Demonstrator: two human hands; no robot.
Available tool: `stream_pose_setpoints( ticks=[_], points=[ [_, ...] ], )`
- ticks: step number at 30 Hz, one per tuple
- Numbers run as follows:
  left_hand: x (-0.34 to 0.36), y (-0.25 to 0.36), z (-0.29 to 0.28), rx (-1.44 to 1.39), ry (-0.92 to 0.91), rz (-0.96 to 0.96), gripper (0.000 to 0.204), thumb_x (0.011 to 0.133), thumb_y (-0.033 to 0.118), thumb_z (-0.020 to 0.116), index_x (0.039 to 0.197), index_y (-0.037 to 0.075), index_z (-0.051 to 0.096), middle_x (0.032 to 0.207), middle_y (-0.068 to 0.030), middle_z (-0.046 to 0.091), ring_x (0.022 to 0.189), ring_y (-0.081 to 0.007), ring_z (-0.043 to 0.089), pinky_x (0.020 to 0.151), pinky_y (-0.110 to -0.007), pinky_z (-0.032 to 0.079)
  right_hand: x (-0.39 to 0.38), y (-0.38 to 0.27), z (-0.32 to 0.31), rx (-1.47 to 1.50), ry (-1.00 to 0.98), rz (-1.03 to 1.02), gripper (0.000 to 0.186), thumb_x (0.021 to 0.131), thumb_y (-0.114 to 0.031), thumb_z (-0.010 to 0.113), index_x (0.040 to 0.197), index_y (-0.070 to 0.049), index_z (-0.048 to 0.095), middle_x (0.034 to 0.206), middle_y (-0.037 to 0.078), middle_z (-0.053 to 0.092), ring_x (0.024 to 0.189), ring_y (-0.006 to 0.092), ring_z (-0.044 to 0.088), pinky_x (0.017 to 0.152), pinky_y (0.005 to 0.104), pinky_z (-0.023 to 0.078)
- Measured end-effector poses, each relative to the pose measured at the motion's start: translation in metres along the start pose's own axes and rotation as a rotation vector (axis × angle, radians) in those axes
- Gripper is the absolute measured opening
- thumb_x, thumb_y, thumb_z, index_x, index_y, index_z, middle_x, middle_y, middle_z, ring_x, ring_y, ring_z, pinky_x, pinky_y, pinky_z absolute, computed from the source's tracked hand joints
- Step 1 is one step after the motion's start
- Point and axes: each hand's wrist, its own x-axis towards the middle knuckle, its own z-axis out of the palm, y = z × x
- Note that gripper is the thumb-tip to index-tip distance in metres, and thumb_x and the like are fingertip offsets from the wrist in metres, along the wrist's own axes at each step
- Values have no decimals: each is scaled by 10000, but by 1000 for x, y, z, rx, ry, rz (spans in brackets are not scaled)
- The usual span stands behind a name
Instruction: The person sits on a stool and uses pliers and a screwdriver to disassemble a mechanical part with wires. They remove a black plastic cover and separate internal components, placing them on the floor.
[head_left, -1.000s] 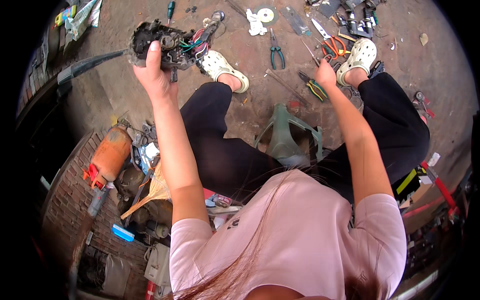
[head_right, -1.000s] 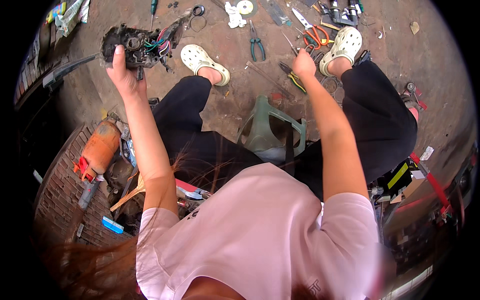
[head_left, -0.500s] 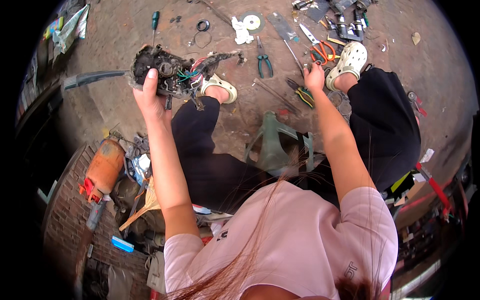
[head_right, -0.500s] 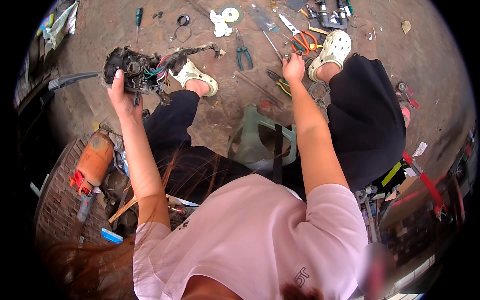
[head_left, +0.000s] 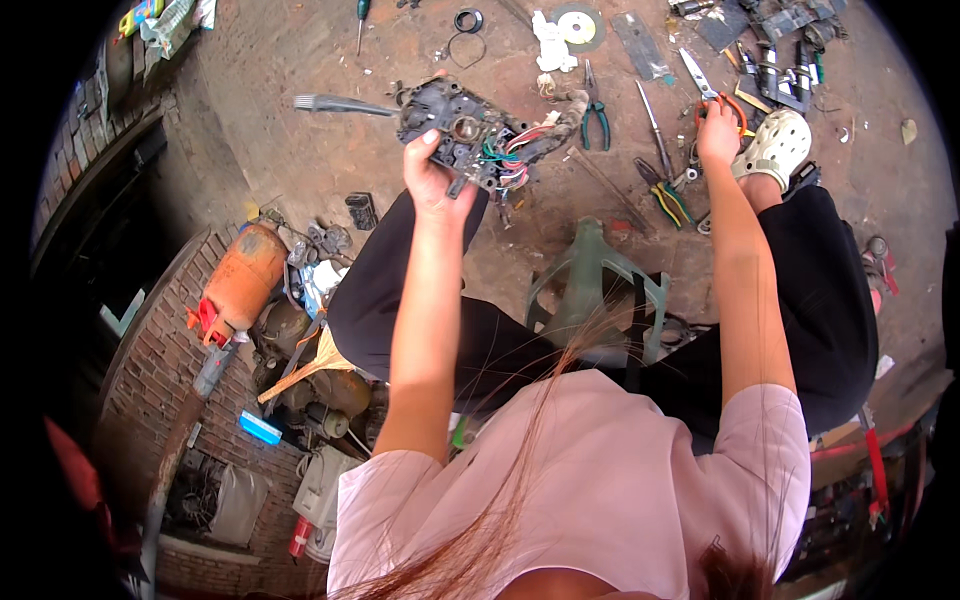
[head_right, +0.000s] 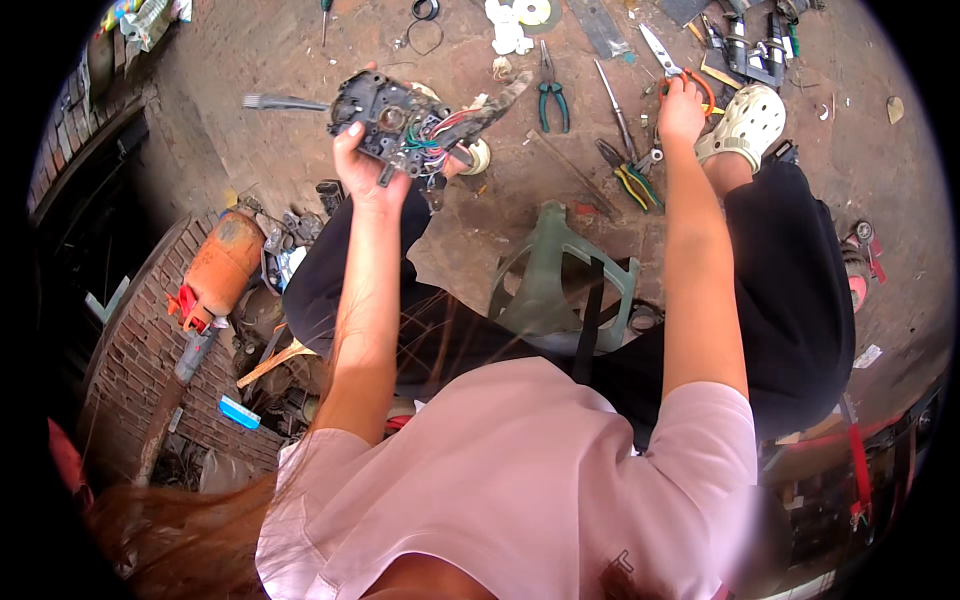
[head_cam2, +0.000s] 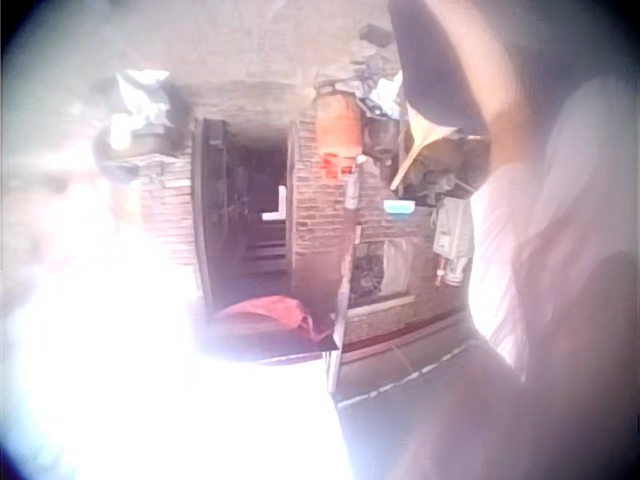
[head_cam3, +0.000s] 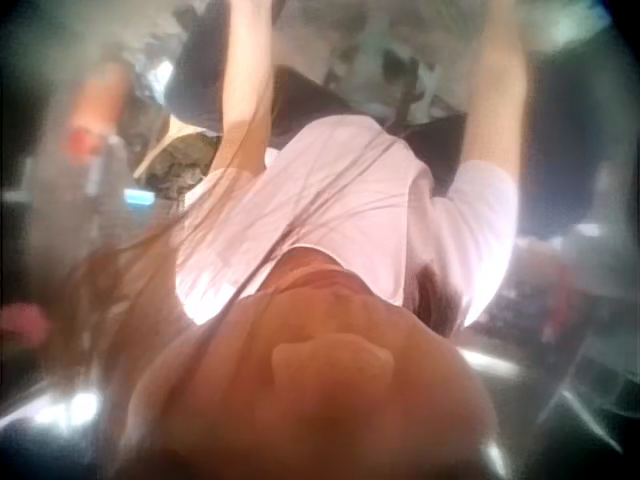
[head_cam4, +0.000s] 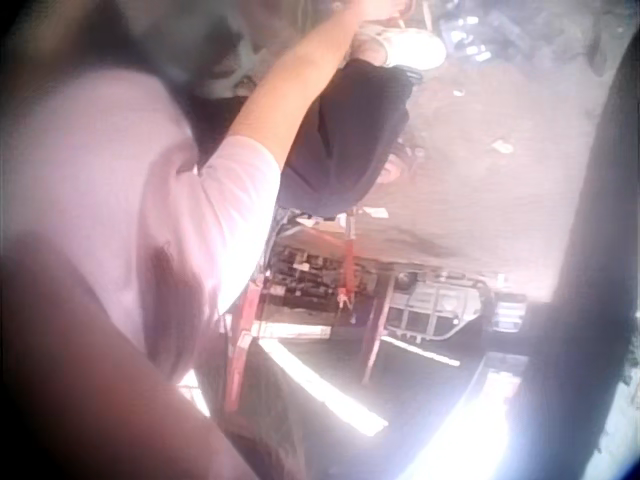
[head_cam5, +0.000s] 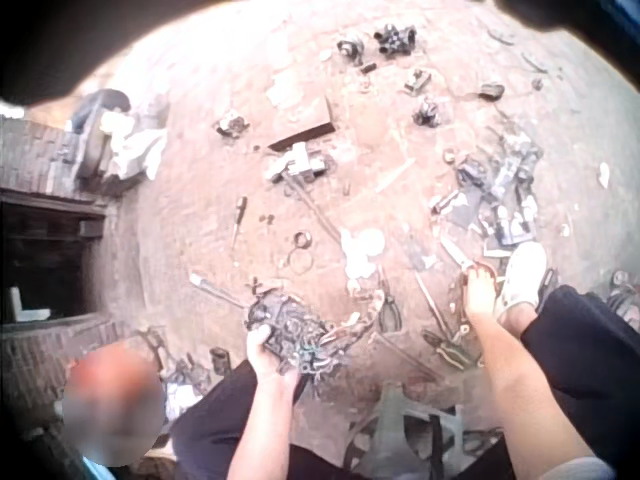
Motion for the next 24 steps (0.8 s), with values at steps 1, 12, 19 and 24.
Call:
stream_pose_setpoints(
  ticks=[1, 12, 19, 24],
  points=[
    [5, -16, -5, -86, 6, -16, 772, 700, 295, 630, 1393, 47, 395, 1130, -185, 612, 1058, -327, 598, 953, -458, 478, -2, 3, 4, -19, 27, -86, 178, 891, -155, 533, 1036, -53, 552, 1007, 131, 596, 964, 305, 594, 785, 427, 503],
    [34, -206, -50, -362, 308, -175, 310, 927, 264, 588, 1160, 63, 558, 1120, -54, 629, 1023, -229, 598, 896, -433, 481, -50, -118, -116, 871, 66, 65, 396, 891, -175, 590, 1229, -20, 455, 818, 137, 614, 743, 302, 610, 715, 391, 476],
    [36, -247, -15, -285, 431, -125, 245, 925, 94, 611, 1168, 87, 579, 1102, -38, 644, 969, -153, 617, 854, -329, 500, -74, -147, -146, 799, 70, -12, 228, 857, -85, 601, 1079, -36, 613, 899, 133, 654, 789, 264, 644, 725, 340, 502],
    [41, -294, 7, -157, 467, -50, 251, 894, 41, 635, 1140, 38, 585, 1083, -58, 647, 926, -160, 622, 787, -298, 517, -75, -135, -125, 538, -88, 171, 262, 867, -163, 612, 1099, -51, 560, 846, 220, 659, 797, 413, 639, 677, 471, 492]
  ],
)
